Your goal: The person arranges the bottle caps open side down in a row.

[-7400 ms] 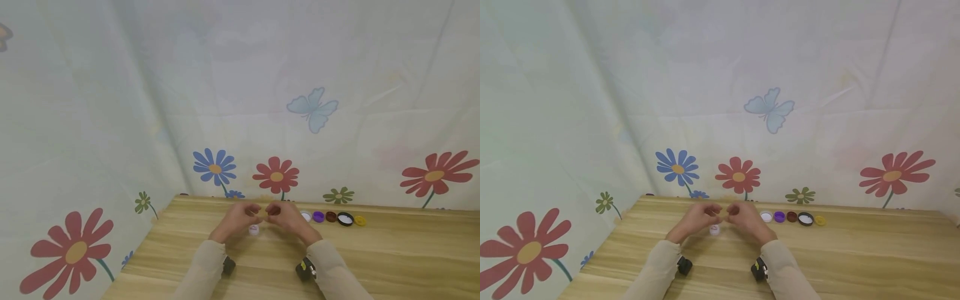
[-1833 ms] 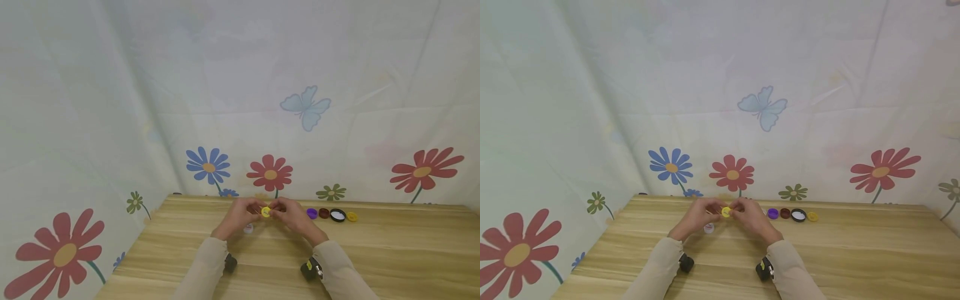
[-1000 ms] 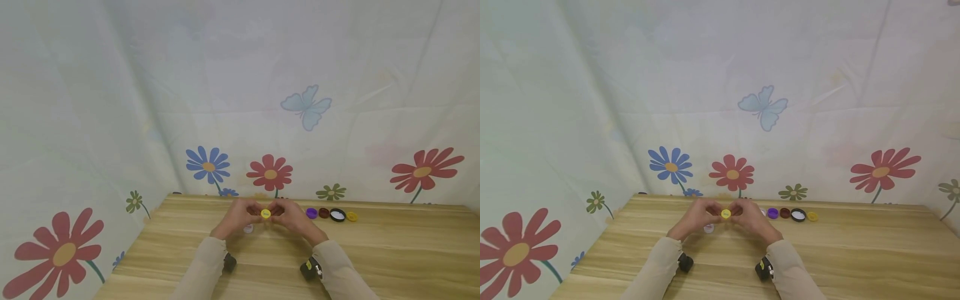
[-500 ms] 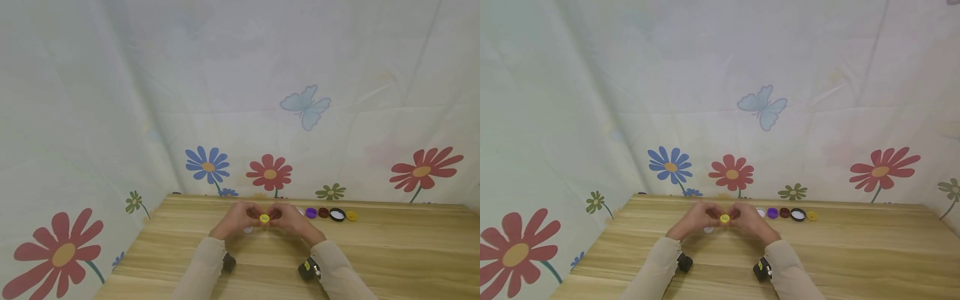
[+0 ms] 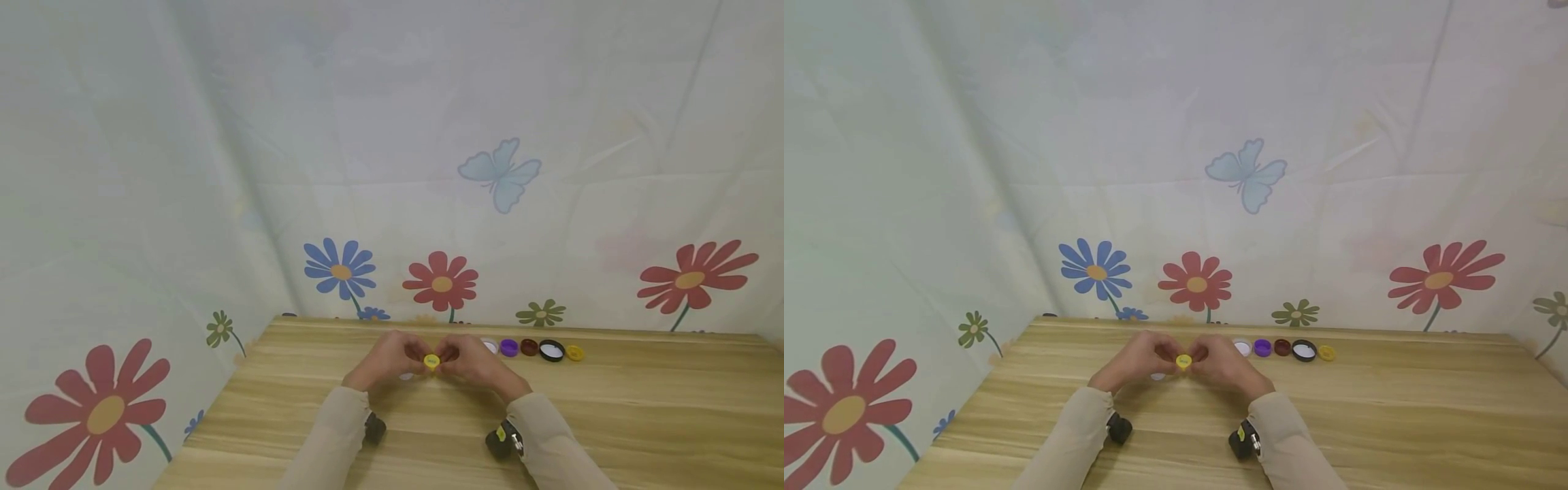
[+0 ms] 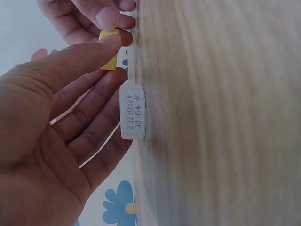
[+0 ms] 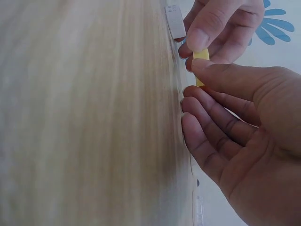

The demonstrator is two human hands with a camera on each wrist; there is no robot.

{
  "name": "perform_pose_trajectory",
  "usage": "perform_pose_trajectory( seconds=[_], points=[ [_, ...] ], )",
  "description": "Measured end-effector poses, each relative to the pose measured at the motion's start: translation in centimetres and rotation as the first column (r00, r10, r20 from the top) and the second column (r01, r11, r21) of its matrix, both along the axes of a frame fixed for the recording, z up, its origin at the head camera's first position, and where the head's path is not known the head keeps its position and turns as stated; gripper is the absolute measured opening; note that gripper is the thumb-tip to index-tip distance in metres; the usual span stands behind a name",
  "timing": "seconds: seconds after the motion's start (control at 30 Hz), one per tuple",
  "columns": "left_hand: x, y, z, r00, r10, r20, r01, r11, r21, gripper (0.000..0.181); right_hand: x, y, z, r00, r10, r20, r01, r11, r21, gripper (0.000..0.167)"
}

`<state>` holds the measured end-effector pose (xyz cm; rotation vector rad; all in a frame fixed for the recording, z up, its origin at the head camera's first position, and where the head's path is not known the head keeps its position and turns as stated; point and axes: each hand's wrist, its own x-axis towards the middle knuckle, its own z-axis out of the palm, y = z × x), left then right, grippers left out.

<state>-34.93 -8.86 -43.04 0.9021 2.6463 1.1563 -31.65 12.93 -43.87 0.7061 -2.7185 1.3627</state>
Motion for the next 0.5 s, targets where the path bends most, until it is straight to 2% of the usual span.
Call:
perform_pose_trajectory(
  seconds=[0.5],
  points=[
    [0.13,0.24,-0.12,1.000,-0.009,-0.017,0.008,0.998,-0.059,0.019,0.02,-0.04,-0.16,1.000,-0.007,0.025,0.007,1.000,0.020,0.018]
  ],
)
